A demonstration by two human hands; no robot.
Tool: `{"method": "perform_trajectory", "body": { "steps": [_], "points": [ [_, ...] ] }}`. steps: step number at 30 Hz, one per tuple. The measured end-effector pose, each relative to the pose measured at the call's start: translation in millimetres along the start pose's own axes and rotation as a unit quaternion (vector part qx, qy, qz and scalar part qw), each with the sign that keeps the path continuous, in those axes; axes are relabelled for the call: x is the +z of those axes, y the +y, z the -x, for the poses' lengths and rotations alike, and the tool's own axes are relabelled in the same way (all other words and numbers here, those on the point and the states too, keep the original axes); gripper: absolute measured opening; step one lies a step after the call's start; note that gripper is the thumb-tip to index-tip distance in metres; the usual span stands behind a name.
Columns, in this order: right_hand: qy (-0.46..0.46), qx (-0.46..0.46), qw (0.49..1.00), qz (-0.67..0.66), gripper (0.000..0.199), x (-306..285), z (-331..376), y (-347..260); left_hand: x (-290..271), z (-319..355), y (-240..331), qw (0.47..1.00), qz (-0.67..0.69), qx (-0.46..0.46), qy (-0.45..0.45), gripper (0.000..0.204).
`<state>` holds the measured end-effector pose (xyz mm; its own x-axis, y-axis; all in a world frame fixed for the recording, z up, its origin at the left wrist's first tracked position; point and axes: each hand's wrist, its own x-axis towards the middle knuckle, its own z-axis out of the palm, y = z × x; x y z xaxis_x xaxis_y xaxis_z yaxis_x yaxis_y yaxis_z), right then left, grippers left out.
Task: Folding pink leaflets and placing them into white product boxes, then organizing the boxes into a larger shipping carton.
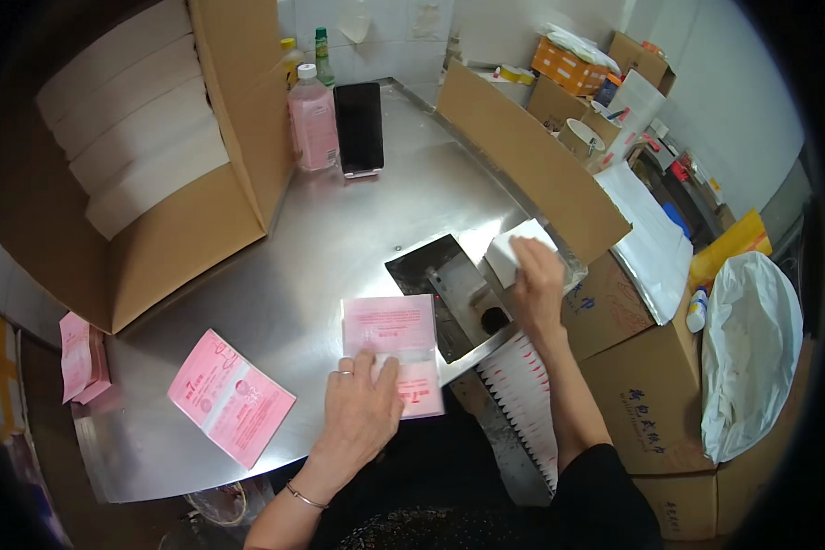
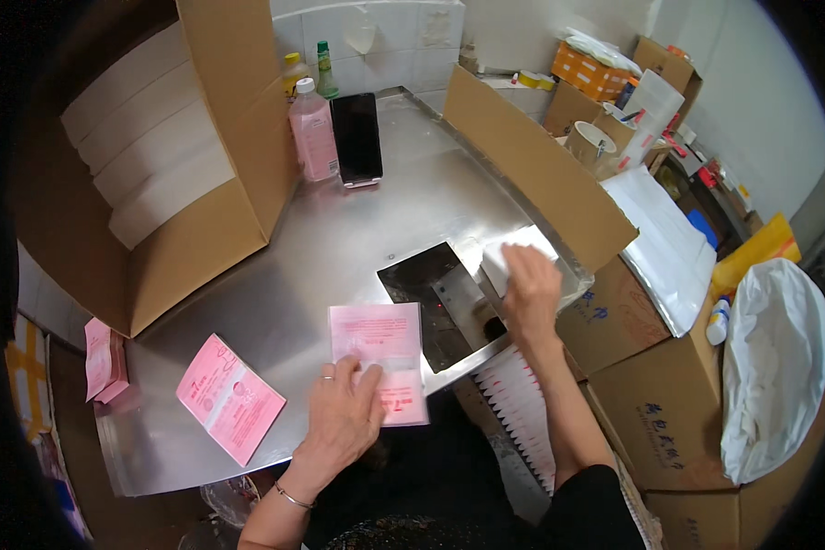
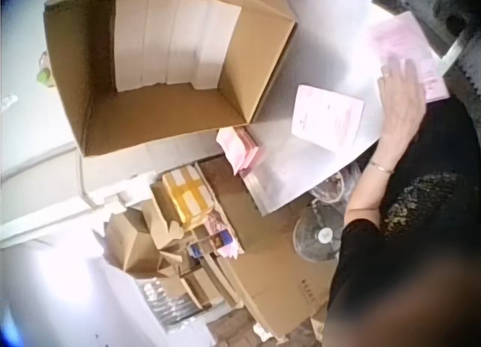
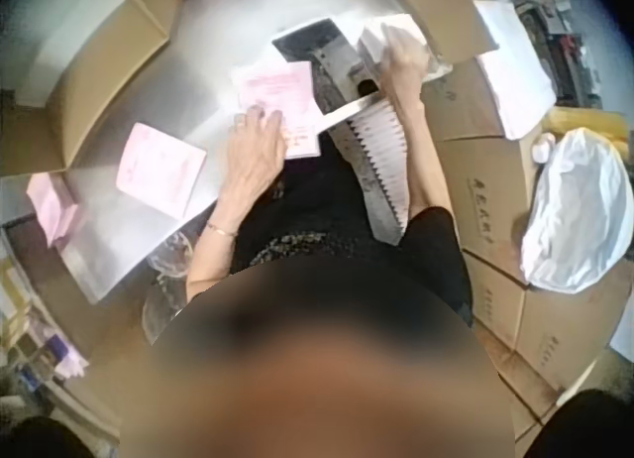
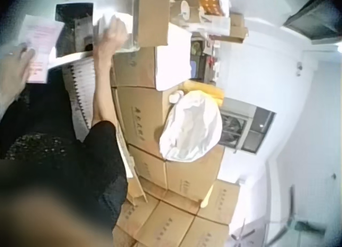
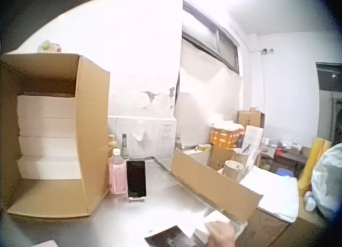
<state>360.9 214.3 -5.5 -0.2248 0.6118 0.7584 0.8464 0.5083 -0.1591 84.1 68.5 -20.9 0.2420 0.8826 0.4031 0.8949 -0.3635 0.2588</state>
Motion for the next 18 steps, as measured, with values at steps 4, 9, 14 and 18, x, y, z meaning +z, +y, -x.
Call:
{"method": "perform_trajectory", "body": {
  "steps": [4,9,14,18],
  "points": [
    [-0.199,-0.22,0.947,-0.122,0.037,-7.5,62.9,-101.7,-17.0,0.2,-9.7,0.997,0.072,-0.033,-0.01,0.059],
    [-0.229,-0.209,0.939,-0.146,0.038,23.3,48.0,-127.2,-21.0,-2.3,3.2,0.995,0.095,0.0,-0.008,0.08],
    [-0.312,-0.07,0.946,-0.048,0.03,83.6,22.9,-82.2,-46.3,12.6,3.7,0.989,0.114,-0.068,-0.07,0.072],
    [-0.388,0.13,0.91,-0.07,0.019,65.5,17.6,-41.2,-58.0,39.9,-3.8,0.994,0.088,-0.04,-0.051,0.052]
  ]
}}
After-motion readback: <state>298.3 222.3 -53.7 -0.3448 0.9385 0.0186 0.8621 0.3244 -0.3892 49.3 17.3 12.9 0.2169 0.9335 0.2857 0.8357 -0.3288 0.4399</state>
